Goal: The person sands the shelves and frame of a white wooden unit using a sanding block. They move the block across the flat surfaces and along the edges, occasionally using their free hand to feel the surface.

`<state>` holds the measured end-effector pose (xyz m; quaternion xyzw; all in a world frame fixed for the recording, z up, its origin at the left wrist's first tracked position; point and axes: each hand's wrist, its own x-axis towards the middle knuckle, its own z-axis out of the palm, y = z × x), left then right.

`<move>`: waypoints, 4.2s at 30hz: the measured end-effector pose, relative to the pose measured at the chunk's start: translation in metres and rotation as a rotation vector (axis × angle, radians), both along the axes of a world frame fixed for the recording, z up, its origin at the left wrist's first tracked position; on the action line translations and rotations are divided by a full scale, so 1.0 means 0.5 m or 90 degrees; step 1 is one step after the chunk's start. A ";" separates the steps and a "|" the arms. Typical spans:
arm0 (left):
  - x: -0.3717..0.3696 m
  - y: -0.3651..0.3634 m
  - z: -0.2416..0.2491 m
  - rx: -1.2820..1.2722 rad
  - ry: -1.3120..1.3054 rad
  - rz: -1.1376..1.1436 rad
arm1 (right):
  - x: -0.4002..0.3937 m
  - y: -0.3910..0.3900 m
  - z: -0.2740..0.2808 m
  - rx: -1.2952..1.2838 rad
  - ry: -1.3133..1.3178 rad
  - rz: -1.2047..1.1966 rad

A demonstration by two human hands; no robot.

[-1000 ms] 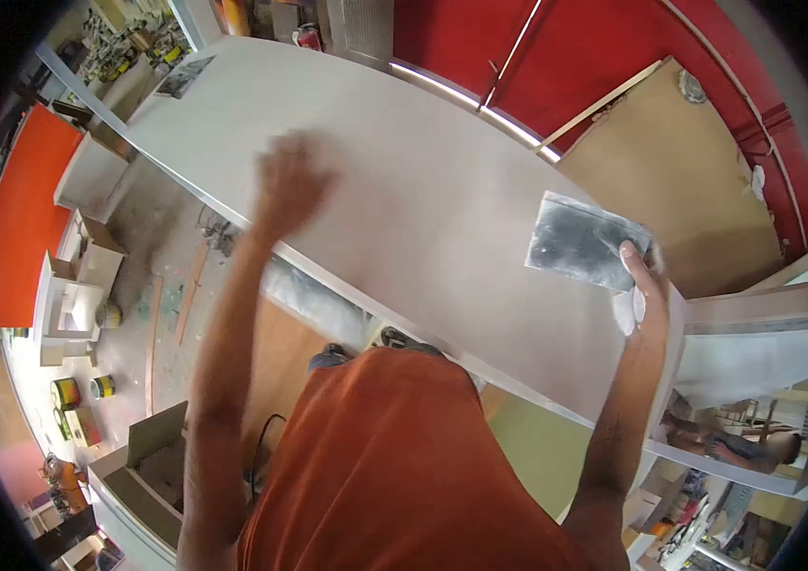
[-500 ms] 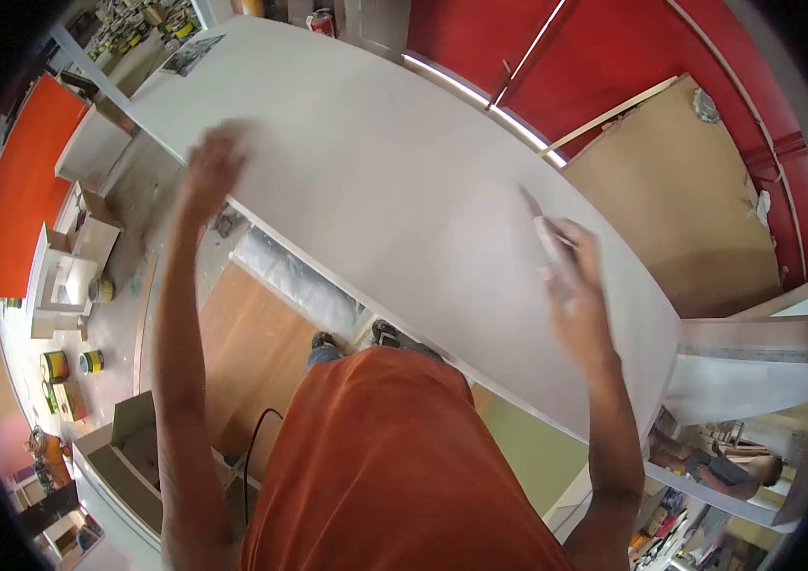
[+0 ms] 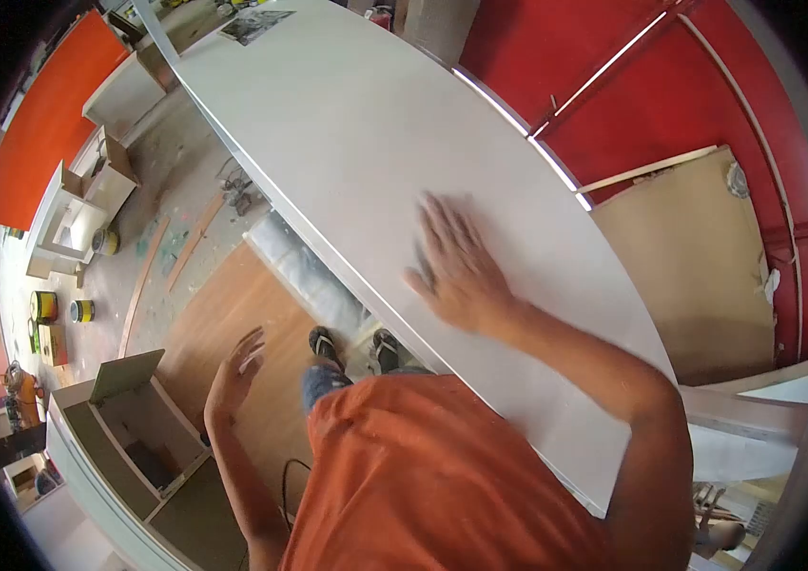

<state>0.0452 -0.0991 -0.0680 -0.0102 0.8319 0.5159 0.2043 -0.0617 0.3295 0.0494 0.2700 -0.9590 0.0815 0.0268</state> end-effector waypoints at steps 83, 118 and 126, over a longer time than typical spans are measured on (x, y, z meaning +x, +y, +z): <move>0.181 -0.365 -0.162 -0.282 -0.076 0.062 | 0.079 0.119 -0.005 0.020 -0.092 -0.263; -0.610 0.235 0.264 -0.185 0.742 -0.259 | -0.522 -0.178 -0.057 0.000 0.064 -0.073; -0.663 0.229 0.195 -0.278 0.739 -0.201 | 0.136 0.082 -0.011 -0.002 -0.104 -0.423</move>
